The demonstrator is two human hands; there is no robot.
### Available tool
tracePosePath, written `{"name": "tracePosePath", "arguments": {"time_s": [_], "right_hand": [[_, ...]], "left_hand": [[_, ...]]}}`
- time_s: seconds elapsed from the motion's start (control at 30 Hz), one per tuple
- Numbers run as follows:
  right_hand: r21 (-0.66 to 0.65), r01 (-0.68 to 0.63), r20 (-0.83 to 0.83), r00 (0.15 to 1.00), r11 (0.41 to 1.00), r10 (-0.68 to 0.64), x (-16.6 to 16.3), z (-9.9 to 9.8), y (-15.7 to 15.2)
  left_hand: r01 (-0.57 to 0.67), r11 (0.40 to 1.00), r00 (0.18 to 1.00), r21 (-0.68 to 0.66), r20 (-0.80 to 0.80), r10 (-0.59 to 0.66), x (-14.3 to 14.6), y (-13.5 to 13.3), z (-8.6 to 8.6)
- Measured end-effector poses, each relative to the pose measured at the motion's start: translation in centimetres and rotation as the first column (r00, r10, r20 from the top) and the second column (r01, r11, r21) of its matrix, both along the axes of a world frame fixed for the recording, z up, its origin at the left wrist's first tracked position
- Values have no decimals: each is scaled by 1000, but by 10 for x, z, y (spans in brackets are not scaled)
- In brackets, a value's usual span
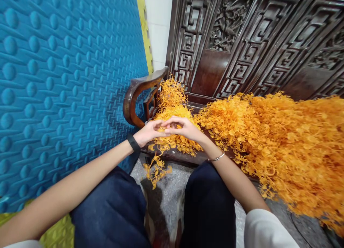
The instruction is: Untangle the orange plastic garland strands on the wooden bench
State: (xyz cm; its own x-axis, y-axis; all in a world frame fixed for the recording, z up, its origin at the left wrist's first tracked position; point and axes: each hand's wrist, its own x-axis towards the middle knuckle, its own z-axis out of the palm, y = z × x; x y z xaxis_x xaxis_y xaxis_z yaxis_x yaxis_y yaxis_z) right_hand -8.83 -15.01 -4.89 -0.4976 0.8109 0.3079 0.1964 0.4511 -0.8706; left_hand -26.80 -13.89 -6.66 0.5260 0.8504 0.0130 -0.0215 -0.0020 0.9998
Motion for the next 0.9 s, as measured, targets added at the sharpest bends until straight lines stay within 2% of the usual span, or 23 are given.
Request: {"name": "tracePosePath", "arguments": {"time_s": [0.1, 0.17, 0.23, 0.33, 0.5, 0.57, 0.67, 0.73, 0.83, 0.9], "right_hand": [[-37, -42, 27, 999, 998, 43, 2, -3, 1], [-57, -32, -3, 1000, 998, 31, 2, -8, 5], [-77, 39, -90, 995, 996, -46, 1, -14, 9], [-137, 161, -224, 956, 977, -189, -4, -23, 14], [-255, 266, -329, 880, 930, -342, -15, -30, 14], [-286, 233, -361, 872, 930, -329, -17, -28, 12], [-352, 97, -352, 908, 931, -228, -17, -24, 8], [-373, 69, -349, 914, 925, -209, -16, -24, 9], [-402, 173, -378, 863, 899, -335, -17, -26, 15], [-413, 271, -392, 809, 869, -438, -24, -30, 20]], "left_hand": [[-7, 987, 990, 160, -140, 30, 0, 0, -1], [-9, 985, 973, 172, -225, 48, 0, -2, 0], [9, 988, 968, 153, -249, 30, 1, -4, 2], [24, 990, 978, 141, -211, 6, 3, -7, 5], [-21, 991, 991, 131, -128, 38, 6, -7, 8], [-30, 991, 994, 133, -100, 44, 5, -6, 8], [-35, 992, 994, 120, -95, 47, 4, -6, 7], [-35, 993, 994, 115, -97, 46, 5, -6, 6], [-62, 993, 995, 96, -72, 69, 9, -4, 6], [-139, 989, 988, 55, -63, 143, 14, -2, 7]]}}
